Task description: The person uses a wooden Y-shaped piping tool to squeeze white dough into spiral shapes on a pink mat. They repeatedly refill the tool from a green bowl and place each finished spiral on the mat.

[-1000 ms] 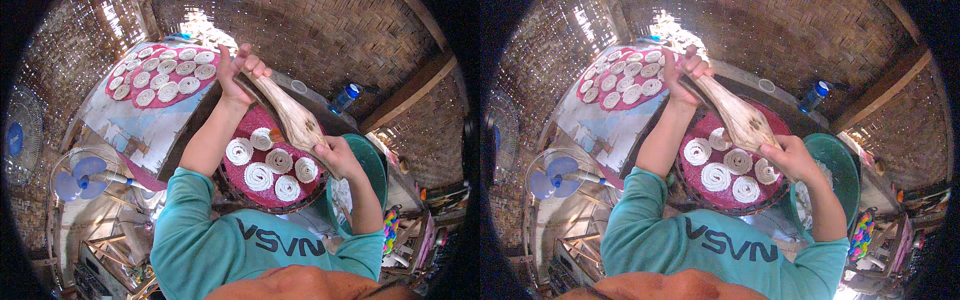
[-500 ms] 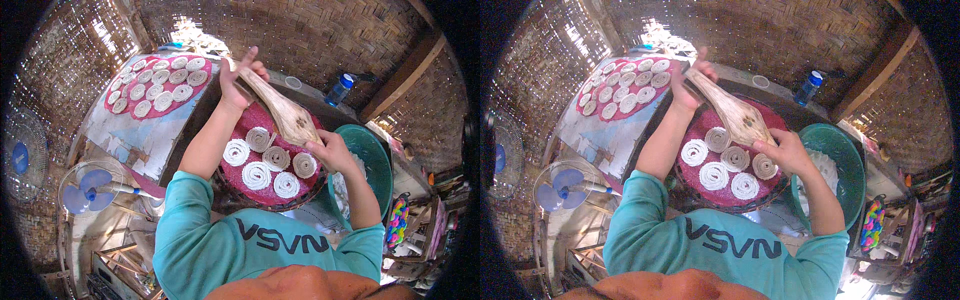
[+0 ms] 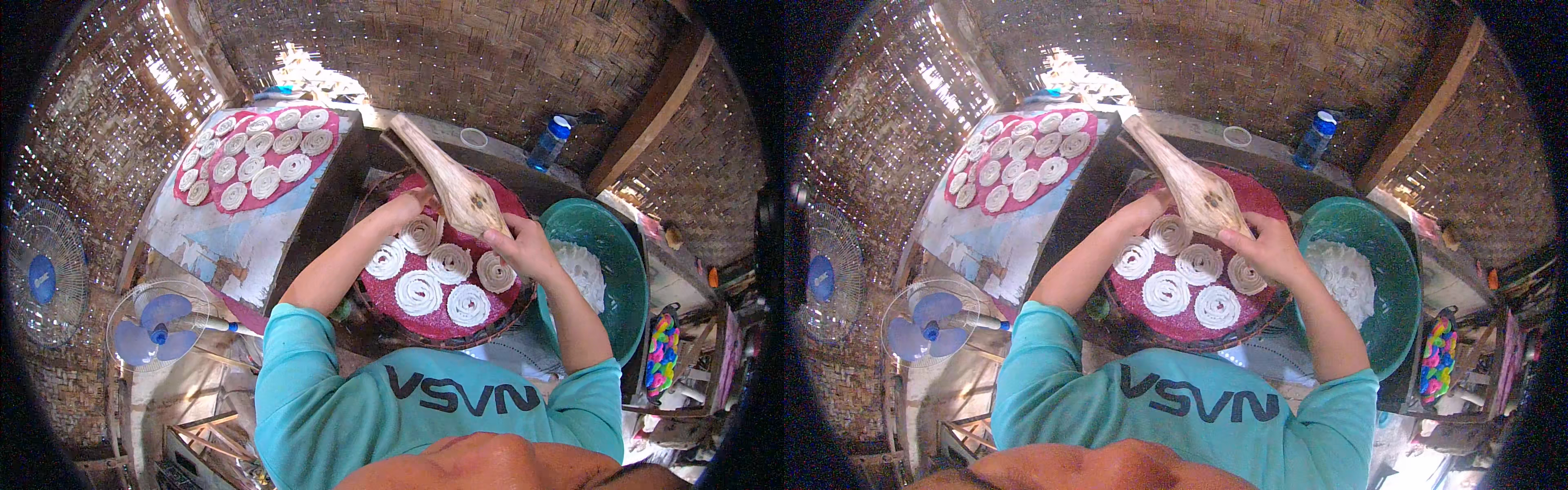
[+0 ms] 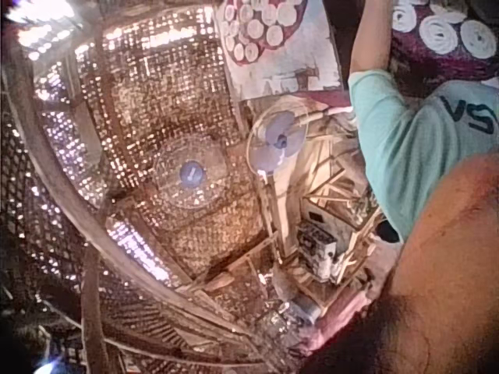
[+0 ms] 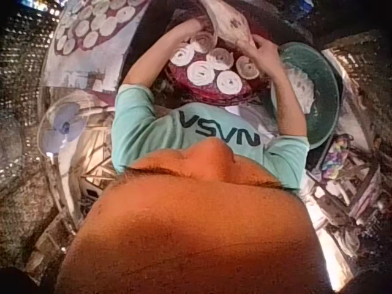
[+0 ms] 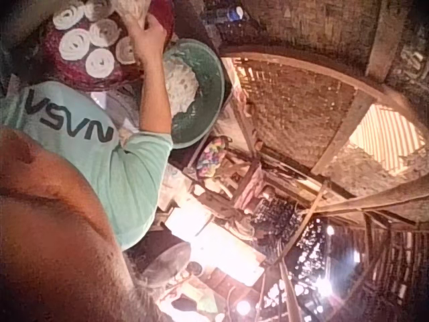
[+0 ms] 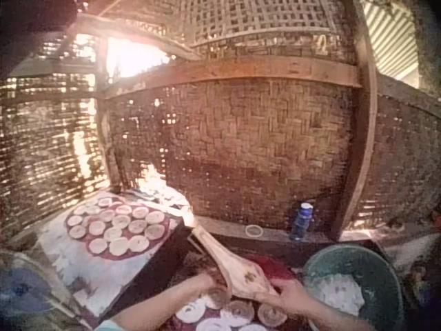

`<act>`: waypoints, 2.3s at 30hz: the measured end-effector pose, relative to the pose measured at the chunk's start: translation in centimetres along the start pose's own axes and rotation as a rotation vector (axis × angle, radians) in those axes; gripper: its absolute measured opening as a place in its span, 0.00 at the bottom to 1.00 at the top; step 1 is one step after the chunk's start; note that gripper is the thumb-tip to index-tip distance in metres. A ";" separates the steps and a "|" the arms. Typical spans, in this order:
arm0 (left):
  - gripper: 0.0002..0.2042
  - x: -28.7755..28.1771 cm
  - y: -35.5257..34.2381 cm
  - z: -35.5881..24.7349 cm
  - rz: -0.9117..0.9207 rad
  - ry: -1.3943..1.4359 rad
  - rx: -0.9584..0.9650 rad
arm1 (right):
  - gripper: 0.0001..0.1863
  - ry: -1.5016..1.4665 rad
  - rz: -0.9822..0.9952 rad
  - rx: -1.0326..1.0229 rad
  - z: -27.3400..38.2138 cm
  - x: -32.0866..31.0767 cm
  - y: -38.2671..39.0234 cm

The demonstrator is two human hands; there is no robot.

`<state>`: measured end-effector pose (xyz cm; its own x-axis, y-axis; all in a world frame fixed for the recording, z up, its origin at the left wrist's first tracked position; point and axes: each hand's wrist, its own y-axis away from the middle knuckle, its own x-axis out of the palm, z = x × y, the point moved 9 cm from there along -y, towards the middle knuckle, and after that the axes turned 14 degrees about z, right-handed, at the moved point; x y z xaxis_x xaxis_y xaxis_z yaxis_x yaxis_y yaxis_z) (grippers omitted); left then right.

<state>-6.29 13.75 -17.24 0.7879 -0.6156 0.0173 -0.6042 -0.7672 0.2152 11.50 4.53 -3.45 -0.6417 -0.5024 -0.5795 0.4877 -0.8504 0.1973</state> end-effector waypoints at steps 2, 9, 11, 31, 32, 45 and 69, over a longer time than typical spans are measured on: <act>0.31 -0.7 -0.1 0.4 -0.024 -0.099 -0.006 | 0.28 -0.041 -0.019 0.003 -0.3 -0.2 -0.1; 0.30 -2.8 1.5 0.3 -0.180 -0.521 -0.237 | 0.25 -0.242 -0.065 -0.004 -1.7 -0.8 0.4; 0.29 -2.6 2.0 -0.3 -0.186 -0.597 -0.259 | 0.25 -0.255 -0.088 0.014 -2.2 -1.0 0.9; 0.18 2.4 8.4 -6.5 -0.182 -1.565 0.473 | 0.25 -0.391 -0.205 -0.070 -3.3 -2.0 3.9; 0.18 2.3 8.5 -6.5 -0.173 -1.570 0.445 | 0.25 -0.378 -0.198 -0.071 -3.1 -1.9 4.0; 0.22 3.5 13.0 -8.5 -0.719 -0.773 0.390 | 0.26 -0.181 0.023 -0.314 2.3 4.4 -0.1; 0.13 5.2 24.1 -7.7 -0.759 -0.941 0.483 | 0.21 0.418 -0.403 -0.385 3.1 2.0 2.6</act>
<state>-15.82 -6.58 -4.47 0.6833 0.2595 -0.6824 -0.1845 -0.8430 -0.5052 9.59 0.84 -1.66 -0.5726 0.0090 -0.8198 0.4837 -0.8036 -0.3467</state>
